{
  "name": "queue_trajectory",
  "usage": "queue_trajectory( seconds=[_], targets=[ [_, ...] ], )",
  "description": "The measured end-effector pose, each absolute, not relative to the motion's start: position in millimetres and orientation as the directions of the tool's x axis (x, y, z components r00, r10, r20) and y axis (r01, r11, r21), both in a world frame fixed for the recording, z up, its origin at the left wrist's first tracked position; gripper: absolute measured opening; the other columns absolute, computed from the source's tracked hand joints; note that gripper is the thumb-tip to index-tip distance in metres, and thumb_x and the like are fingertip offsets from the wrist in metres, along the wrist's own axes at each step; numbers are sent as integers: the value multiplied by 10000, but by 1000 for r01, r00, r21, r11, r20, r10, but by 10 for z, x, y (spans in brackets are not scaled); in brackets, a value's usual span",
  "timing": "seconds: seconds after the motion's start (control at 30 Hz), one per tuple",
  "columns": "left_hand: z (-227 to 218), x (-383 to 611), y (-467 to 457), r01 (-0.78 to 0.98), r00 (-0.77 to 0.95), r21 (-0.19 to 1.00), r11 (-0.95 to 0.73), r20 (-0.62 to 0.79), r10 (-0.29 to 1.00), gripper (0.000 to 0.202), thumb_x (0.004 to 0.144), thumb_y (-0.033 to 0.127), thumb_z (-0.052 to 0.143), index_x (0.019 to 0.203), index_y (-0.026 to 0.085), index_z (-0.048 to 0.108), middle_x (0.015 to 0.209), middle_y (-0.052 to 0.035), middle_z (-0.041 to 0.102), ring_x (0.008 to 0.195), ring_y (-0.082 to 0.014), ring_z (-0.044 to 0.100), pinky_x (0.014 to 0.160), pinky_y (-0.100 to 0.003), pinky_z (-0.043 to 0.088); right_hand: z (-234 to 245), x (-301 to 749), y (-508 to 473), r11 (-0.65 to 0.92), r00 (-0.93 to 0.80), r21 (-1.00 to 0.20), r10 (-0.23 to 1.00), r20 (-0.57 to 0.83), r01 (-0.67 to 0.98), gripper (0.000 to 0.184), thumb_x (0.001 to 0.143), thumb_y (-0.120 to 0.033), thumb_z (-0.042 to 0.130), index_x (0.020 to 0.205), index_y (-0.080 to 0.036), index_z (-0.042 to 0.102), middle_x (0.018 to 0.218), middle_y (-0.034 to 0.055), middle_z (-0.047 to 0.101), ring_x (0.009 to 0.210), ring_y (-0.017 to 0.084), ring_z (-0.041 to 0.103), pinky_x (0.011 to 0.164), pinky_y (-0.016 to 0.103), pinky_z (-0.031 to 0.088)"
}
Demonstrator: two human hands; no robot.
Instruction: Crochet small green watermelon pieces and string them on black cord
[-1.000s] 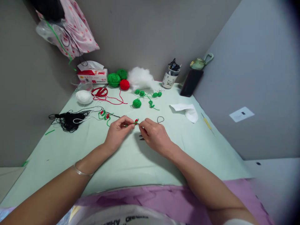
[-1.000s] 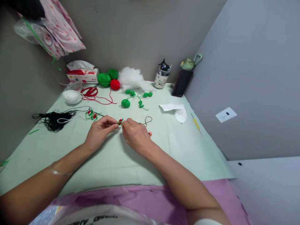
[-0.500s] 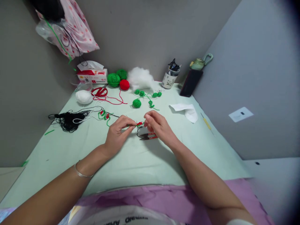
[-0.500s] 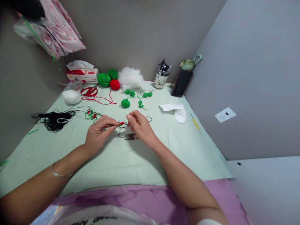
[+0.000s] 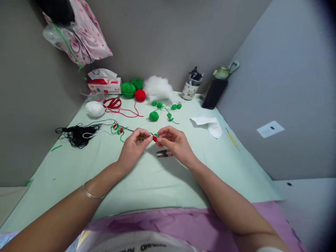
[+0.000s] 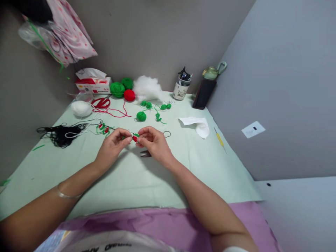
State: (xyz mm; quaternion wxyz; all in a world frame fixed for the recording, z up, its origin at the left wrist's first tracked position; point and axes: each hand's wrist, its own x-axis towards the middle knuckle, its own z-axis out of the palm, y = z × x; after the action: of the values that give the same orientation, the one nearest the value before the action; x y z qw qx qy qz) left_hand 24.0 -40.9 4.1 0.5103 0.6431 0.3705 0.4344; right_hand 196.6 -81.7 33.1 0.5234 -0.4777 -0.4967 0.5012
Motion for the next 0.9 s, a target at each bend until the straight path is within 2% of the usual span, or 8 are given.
queue_trajectory(
  seconds=[0.13, 0.23, 0.33, 0.4, 0.47, 0.57, 0.67, 0.9],
  targets=[
    [53, 252, -421, -95, 475, 995, 6, 40, 879, 176, 853, 336, 682, 927, 188, 625, 880, 1, 630, 815, -147, 592, 799, -283, 457, 298, 1939, -822, 48, 1, -999, 999, 48, -27, 231, 758, -326, 758, 870, -186, 611, 727, -15, 657, 656, 121, 632, 638, 265, 516],
    [73, 268, -426, -196, 510, 971, 137, -18, 860, 175, 828, 312, 709, 921, 184, 635, 897, 2, 646, 846, -144, 612, 843, -283, 469, 277, 1948, -830, 87, 3, -994, 996, 88, 66, 179, 803, -325, 716, 868, -188, 620, 732, -12, 643, 675, 125, 622, 630, 260, 503],
    [120, 268, -433, -231, 523, 941, 247, -94, 847, 178, 804, 294, 727, 904, 183, 630, 865, 12, 644, 819, -139, 630, 840, -289, 489, 269, 1990, -834, 218, 33, -940, 972, 234, 262, 103, 898, -254, 590, 955, -196, 654, 927, 33, 661, 767, 126, 622, 687, 272, 509],
    [153, 259, -437, -235, 546, 925, 299, -129, 828, 174, 806, 293, 722, 898, 186, 621, 818, 19, 636, 775, -140, 642, 801, -290, 505, 267, 2028, -829, 302, -8, -883, 947, 320, 359, 179, 922, -197, 536, 1042, -216, 668, 1109, 59, 636, 861, 132, 622, 754, 288, 515],
    [175, 246, -437, -243, 582, 913, 328, -133, 803, 156, 820, 290, 708, 897, 187, 619, 802, 20, 633, 749, -137, 645, 765, -283, 515, 261, 2064, -816, 346, -78, -851, 936, 344, 396, 211, 923, -175, 536, 1071, -232, 676, 1175, 65, 619, 917, 143, 620, 793, 300, 513],
    [182, 231, -431, -261, 611, 906, 333, -112, 783, 125, 836, 270, 691, 895, 180, 629, 821, 11, 632, 743, -126, 637, 747, -266, 527, 249, 2103, -793, 354, -127, -829, 934, 333, 433, 134, 910, -186, 590, 980, -223, 700, 1014, 46, 659, 878, 152, 617, 768, 295, 496],
    [180, 220, -419, -262, 627, 905, 335, -104, 772, 105, 846, 261, 683, 879, 169, 643, 813, 6, 629, 744, -124, 636, 731, -250, 533, 256, 2125, -780, 358, -153, -816, 933, 325, 454, 70, 893, -202, 640, 897, -209, 710, 856, 22, 640, 774, 140, 593, 708, 282, 467],
    [196, 197, -387, -291, 647, 872, 394, -124, 752, 124, 822, 242, 717, 892, 161, 654, 787, 13, 621, 717, -117, 644, 705, -236, 546, 323, 2173, -777, 397, -218, -842, 916, 337, 365, 121, 911, -265, 634, 925, -212, 742, 815, 17, 601, 737, 134, 556, 700, 281, 439]
  ],
)
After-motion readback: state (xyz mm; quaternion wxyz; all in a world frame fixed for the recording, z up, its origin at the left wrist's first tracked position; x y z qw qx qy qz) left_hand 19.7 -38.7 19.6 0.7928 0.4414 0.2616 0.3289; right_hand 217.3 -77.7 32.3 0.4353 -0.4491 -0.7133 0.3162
